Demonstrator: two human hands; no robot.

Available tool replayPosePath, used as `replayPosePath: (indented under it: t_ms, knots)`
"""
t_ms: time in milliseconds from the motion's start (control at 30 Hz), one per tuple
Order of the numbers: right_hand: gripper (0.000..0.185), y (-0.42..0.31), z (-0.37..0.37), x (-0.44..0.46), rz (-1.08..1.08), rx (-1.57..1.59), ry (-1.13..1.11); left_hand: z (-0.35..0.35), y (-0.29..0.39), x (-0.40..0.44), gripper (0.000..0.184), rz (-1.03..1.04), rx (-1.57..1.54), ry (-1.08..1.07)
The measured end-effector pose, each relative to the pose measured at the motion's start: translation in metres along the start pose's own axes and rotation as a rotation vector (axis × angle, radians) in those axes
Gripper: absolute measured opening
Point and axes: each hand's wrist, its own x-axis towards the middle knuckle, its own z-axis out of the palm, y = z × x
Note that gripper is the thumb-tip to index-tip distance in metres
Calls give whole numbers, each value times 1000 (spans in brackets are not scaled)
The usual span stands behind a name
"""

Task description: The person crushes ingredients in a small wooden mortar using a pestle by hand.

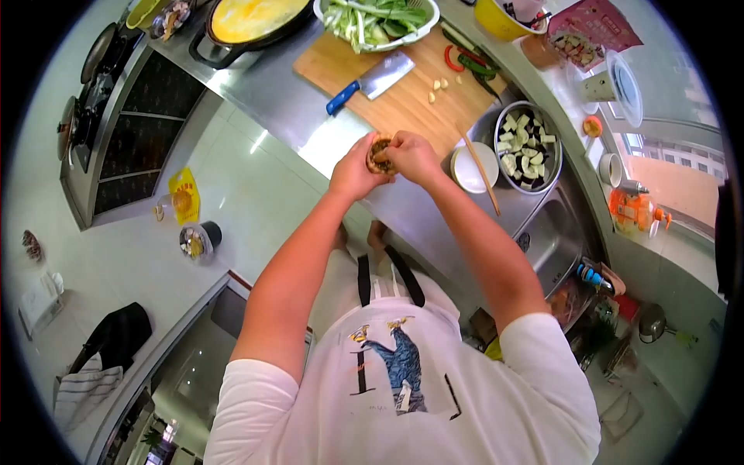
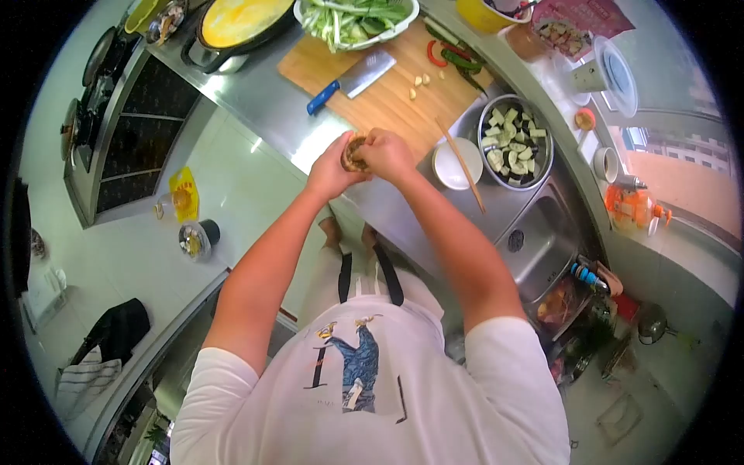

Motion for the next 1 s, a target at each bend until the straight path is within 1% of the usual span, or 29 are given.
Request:
replayPosePath:
  t_ms: [33, 100, 167, 233, 267, 300, 333, 367, 400, 433, 500, 533, 600, 667, 700, 767, 800, 833, 867, 900, 933, 967, 1000]
  knots:
    - [28, -4, -6, 9, -55, -27, -40, -5, 2, 9, 110, 7, 31, 25]
    - [28, -3, -19, 2, -27, -59, -56, -4, 1, 3, 110, -1, 29, 4]
    - [27, -20, -31, 8, -34, -107, -69, -6, 1, 9, 110, 32, -5, 12]
    - [28, -27, -23, -9, -36, -245, -49, -5, -2, 6, 110, -2, -11, -5]
    - [28, -18, -5, -9, 6, -160, -2, 1, -9, 8, 108, 24, -9, 13]
    - [28, -17, -8, -7, 0, -156, 8, -2, -4, 11, 107, 55, -9, 43]
    - [27, -20, -15, 5, -38, -216, -40, -9, 0, 19, 107, 68, -1, 69]
    - [27, -18, -16, 6, -47, -265, -97, -8, 2, 14, 107, 47, 12, 44]
    - [28, -30, -28, 3, 2, -244, -87, -7, 4, 6, 107, 20, 22, 11]
    - [28, -44, -42, 5, -6, -248, -79, -10, 5, 11, 107, 29, 21, 19]
    - [26, -52, -51, -2, 86, -205, -142, -5, 1, 6, 108, 46, 63, 30]
    - [23, -44, -32, -3, 11, -431, -147, -4, 0, 4, 108, 38, 59, 19]
    - [22, -36, -16, -2, 16, -387, -141, -6, 2, 7, 109, 22, 17, 17]
    - [22, -37, -15, 4, -7, -346, -131, -10, 4, 12, 109, 30, 35, 27]
    - [22, -41, -21, -7, 9, -321, -133, -7, 3, 6, 108, 27, 51, 7]
    - [24, -61, -44, -1, -8, -308, -123, -12, 9, 19, 108, 47, 51, 36]
    - [24, -66, -45, -4, -2, -313, -89, -11, 8, 11, 107, 37, 51, 36]
    - [24, -54, -35, -3, 9, -310, -106, -12, 11, 3, 107, 31, 57, 31]
    - [24, -36, -20, -1, 36, -278, -113, -16, 17, 3, 107, -19, 39, -21]
    - [24, -24, -13, 9, 41, -257, -107, -15, 16, 7, 107, -7, 40, -10]
    - [24, -24, -13, 11, -70, -264, -74, -14, 12, 14, 107, 14, 41, 17]
    - [24, -17, -15, 10, -66, -258, -77, -7, 4, 8, 107, 14, 44, 3]
    - [24, -20, -20, -3, -47, -265, -99, -7, 5, 6, 107, 26, 103, 34]
